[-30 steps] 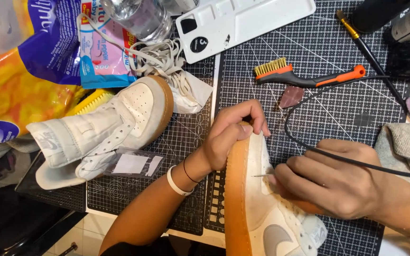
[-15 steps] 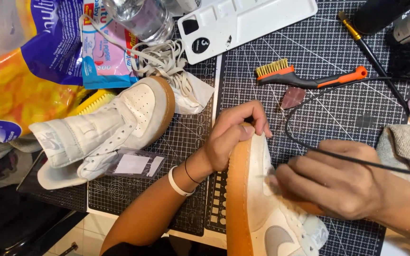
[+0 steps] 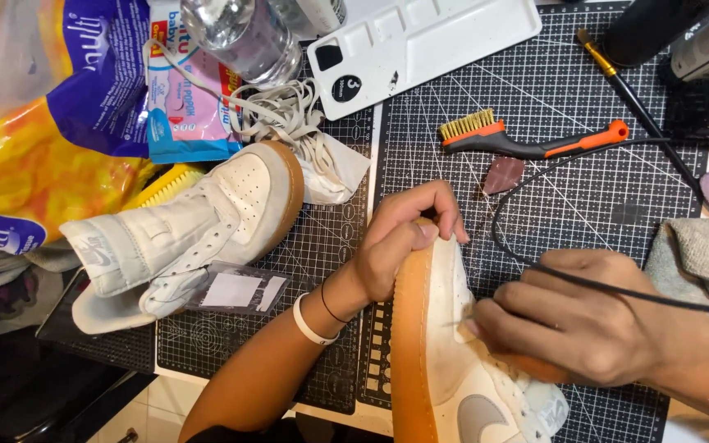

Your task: Restoring a pair of white sneakers by sanding the midsole and cleaning the edges with a small tool.

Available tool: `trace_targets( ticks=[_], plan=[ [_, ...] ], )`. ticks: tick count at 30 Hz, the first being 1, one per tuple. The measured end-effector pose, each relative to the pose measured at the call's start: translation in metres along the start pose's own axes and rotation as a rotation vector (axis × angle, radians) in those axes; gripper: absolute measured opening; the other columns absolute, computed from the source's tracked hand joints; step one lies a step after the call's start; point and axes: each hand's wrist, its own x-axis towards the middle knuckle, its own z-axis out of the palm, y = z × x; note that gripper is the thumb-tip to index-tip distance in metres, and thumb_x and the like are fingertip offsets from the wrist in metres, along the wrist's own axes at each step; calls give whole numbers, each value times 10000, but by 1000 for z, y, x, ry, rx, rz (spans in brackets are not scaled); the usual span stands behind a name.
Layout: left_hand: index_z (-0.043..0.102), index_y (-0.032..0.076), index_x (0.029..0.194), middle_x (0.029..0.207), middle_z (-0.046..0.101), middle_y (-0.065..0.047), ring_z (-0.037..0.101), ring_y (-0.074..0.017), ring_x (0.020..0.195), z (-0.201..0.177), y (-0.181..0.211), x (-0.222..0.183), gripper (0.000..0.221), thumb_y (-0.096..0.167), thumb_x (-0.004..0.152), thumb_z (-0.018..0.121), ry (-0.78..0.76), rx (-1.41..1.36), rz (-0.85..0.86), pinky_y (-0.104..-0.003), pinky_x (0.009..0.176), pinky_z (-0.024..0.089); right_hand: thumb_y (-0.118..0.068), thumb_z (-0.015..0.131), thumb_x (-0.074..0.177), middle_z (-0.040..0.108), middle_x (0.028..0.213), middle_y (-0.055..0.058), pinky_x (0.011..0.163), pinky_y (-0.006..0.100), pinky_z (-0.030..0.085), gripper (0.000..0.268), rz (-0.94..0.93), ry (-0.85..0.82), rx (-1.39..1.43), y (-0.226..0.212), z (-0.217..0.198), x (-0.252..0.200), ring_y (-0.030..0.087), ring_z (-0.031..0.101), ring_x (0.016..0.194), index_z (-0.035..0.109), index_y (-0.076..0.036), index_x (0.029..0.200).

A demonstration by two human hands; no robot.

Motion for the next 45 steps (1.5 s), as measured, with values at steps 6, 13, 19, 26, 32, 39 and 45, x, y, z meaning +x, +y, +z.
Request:
trace_targets(
  ticks=[6,13,19,26,32,39,45],
  plan=[
    [431,105,736,725,464,-31,512,-160,744,2,0,1,114,190,712,358,-11,-8,-12,-267,712,405,-150,564,833,439,557,2,367,242,278,160,55,77,-136,1,-1,3,120,335,381,551,-59,703],
    [431,106,738,728,484,-43,500,-159,734,4,1,0,125,203,711,357,6,-16,-22,-272,706,390,-152,548,834,374,514,-1,346,250,254,174,53,61,-92,2,0,5,130,283,368,545,-70,681],
    [437,101,737,726,484,-46,506,-164,736,4,2,1,125,194,715,357,13,-22,-26,-272,702,404,-151,542,838,354,507,-2,348,259,264,208,17,64,-82,3,0,3,132,299,372,517,-82,643],
    [437,103,749,738,486,-45,499,-162,743,4,-6,0,124,194,718,358,-4,-49,-13,-269,715,401,-98,584,775,601,552,21,274,207,384,128,9,131,169,8,9,-6,100,475,342,626,-92,654],
    [503,69,900,877,514,-44,508,-173,838,-8,15,0,218,221,847,357,-195,165,5,-300,812,407,-118,487,828,451,515,40,372,279,347,151,102,275,52,27,13,-18,166,378,365,565,-5,766],
    [309,123,1334,1368,339,-77,302,-257,1339,-48,52,-7,868,607,670,590,-823,334,65,-470,1171,228,-152,538,857,460,538,-1,315,238,286,133,-59,315,-183,22,34,-36,105,366,395,607,-44,821],
    [468,138,1246,1192,515,-128,470,-245,1135,-12,87,-26,784,314,551,787,-820,408,-165,-447,1011,343,-56,482,812,529,539,133,405,388,422,219,347,323,-2,19,28,-44,326,566,470,516,-64,1028]
  ],
)
